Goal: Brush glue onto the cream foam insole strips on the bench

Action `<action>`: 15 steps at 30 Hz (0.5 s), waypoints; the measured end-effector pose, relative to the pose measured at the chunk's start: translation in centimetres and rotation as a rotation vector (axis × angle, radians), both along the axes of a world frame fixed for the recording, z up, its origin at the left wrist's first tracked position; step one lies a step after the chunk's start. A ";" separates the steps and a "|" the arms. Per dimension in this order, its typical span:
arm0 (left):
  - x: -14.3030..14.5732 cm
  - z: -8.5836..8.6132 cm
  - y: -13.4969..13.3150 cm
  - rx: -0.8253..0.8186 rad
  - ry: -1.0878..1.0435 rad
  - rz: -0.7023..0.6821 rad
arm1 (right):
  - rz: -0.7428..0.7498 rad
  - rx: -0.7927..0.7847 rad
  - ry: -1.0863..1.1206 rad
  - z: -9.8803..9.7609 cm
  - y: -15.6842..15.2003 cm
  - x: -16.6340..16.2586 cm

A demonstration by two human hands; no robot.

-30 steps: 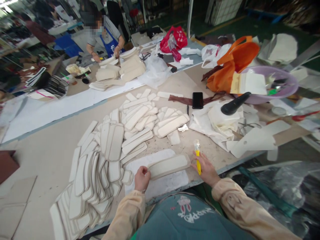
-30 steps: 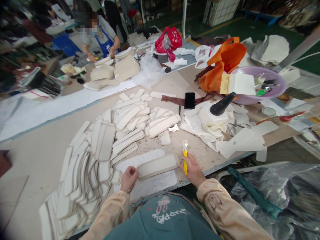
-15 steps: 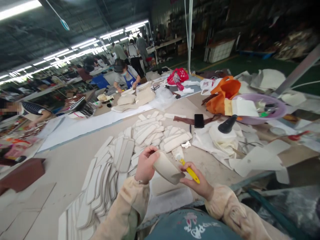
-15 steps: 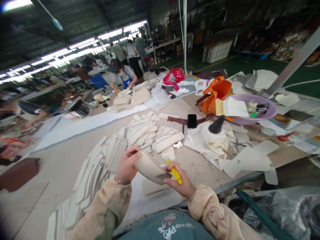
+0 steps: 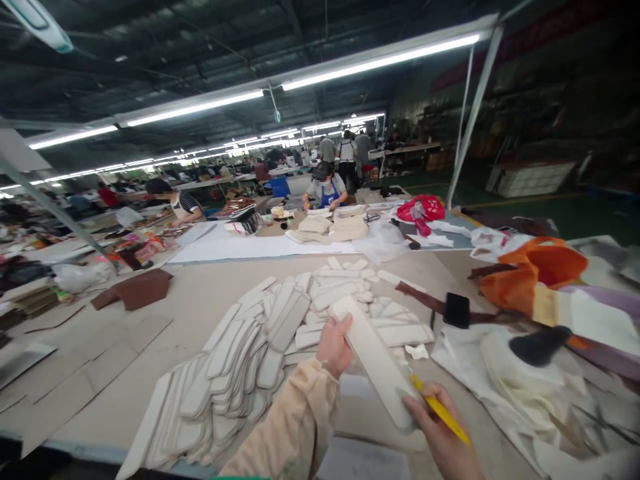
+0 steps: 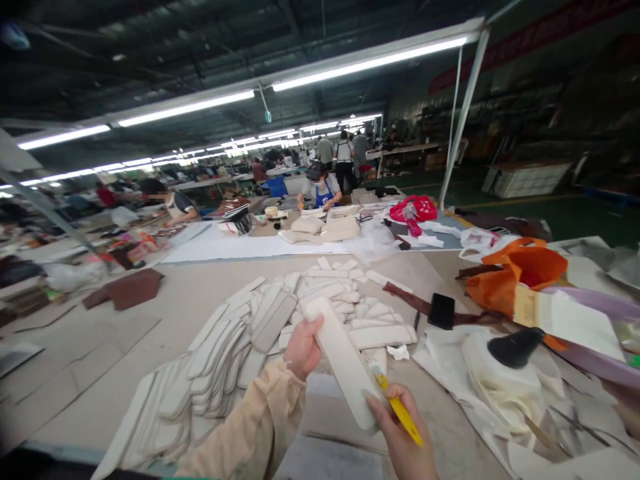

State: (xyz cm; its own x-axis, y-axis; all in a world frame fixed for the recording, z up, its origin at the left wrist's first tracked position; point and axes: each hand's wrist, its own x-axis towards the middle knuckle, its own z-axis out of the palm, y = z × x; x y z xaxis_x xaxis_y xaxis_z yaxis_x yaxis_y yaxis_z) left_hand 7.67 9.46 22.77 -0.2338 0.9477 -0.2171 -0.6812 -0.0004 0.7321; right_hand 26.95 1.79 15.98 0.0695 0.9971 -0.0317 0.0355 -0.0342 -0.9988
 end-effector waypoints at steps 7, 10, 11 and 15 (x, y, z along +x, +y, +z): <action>-1.1 -0.2 -0.8 0.034 -0.053 0.018 | 0.021 0.008 -0.160 -0.2 -0.2 -0.3; -1.7 -0.1 -1.0 0.045 -0.055 0.027 | 0.021 0.025 -0.159 -0.1 -0.1 -0.6; -1.9 0.0 -1.0 0.043 -0.053 0.027 | 0.018 0.029 -0.153 0.0 -0.1 -0.8; -2.5 0.0 -1.1 0.034 -0.051 0.040 | 0.022 0.044 -0.126 0.1 -0.1 -1.3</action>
